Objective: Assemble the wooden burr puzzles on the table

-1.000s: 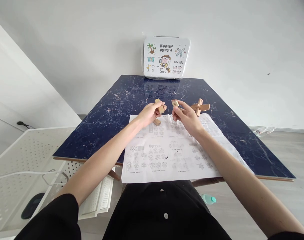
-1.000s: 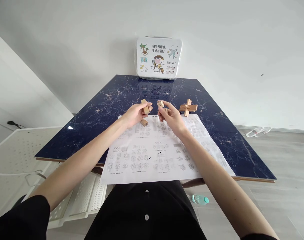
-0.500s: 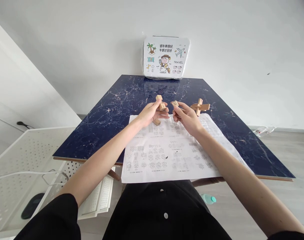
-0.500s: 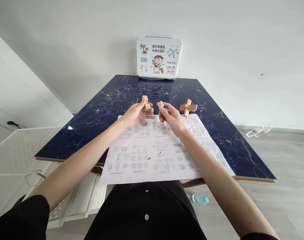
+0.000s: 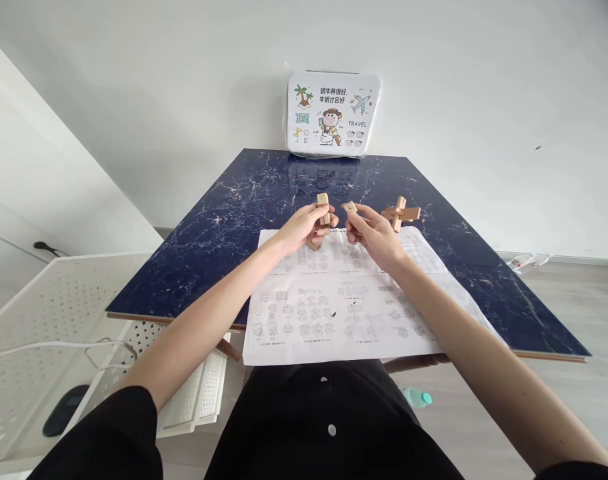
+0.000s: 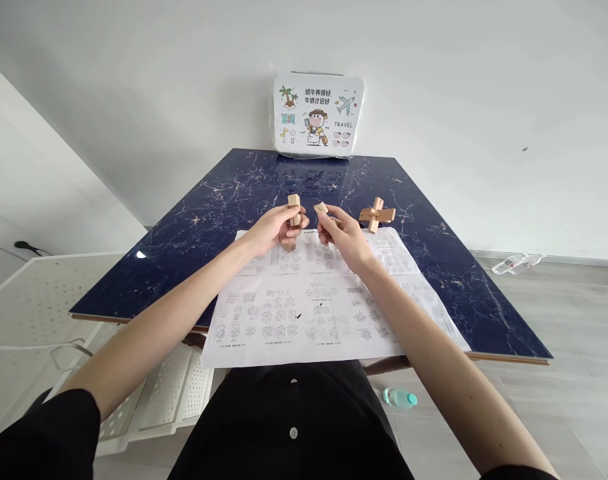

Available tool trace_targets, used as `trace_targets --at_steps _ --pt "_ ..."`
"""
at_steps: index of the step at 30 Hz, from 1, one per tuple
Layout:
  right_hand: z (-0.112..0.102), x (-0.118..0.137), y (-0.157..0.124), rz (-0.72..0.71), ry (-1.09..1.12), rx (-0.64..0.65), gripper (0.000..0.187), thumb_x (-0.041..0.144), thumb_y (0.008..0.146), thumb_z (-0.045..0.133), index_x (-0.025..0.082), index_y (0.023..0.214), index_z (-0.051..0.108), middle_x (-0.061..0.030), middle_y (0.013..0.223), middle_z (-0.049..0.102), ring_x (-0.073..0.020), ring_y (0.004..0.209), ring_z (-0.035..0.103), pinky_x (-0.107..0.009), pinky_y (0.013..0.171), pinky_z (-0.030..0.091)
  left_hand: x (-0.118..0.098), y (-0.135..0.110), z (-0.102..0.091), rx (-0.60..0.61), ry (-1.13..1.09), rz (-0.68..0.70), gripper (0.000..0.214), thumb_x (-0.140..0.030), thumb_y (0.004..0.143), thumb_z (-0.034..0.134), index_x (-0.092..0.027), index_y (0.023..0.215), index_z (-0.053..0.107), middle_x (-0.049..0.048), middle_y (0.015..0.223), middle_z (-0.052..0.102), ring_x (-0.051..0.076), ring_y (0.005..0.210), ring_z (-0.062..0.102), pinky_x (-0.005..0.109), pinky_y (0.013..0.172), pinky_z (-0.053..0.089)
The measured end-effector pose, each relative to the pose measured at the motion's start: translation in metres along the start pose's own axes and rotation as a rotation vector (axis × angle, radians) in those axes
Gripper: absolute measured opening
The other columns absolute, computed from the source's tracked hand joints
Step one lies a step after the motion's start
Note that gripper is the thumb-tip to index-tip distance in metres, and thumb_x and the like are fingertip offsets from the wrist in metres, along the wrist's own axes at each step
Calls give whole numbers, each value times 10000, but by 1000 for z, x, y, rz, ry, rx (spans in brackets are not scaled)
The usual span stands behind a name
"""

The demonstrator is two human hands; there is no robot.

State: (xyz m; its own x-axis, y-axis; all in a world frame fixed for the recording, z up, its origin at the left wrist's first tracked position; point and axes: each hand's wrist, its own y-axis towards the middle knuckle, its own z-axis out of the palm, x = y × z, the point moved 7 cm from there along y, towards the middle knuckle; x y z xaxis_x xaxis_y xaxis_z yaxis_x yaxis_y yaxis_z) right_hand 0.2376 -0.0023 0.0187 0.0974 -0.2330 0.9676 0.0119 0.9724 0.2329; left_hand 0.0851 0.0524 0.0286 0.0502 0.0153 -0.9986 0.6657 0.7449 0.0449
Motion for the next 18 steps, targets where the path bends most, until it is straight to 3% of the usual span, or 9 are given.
trace_targets --at_steps 4,9,13,18 --pt "0 -1 0 3 7 9 488 673 872 844 280 1125 704 12 818 580 -137 658 510 -337 606 416 -2 -1 0 -13 -100 -13 216 -413 1076 606 -211 1011 645 76 961 670 96 611 494 272 519 383" --pt "-2 -4 2 1 -2 17 500 678 885 828 276 1153 698 10 829 588 -135 658 515 -333 605 414 0 -1 2 -1 -72 -11 275 -424 1047 693 -151 1015 708 71 905 659 126 751 630 260 644 521" --pt "-3 -5 2 7 -2 16 498 671 890 827 274 1164 703 6 832 591 -136 660 519 -333 609 416 0 -1 1 4 -94 5 265 -414 1053 685 -151 1021 694 96 1036 690 154 848 695 279 697 572" --pt "-3 -4 2 4 -27 14 503 687 898 811 276 1166 700 4 831 590 -136 656 509 -331 600 417 2 -2 4 4 -247 -48 156 -334 1076 640 -179 1069 627 26 867 590 95 630 530 237 530 427"
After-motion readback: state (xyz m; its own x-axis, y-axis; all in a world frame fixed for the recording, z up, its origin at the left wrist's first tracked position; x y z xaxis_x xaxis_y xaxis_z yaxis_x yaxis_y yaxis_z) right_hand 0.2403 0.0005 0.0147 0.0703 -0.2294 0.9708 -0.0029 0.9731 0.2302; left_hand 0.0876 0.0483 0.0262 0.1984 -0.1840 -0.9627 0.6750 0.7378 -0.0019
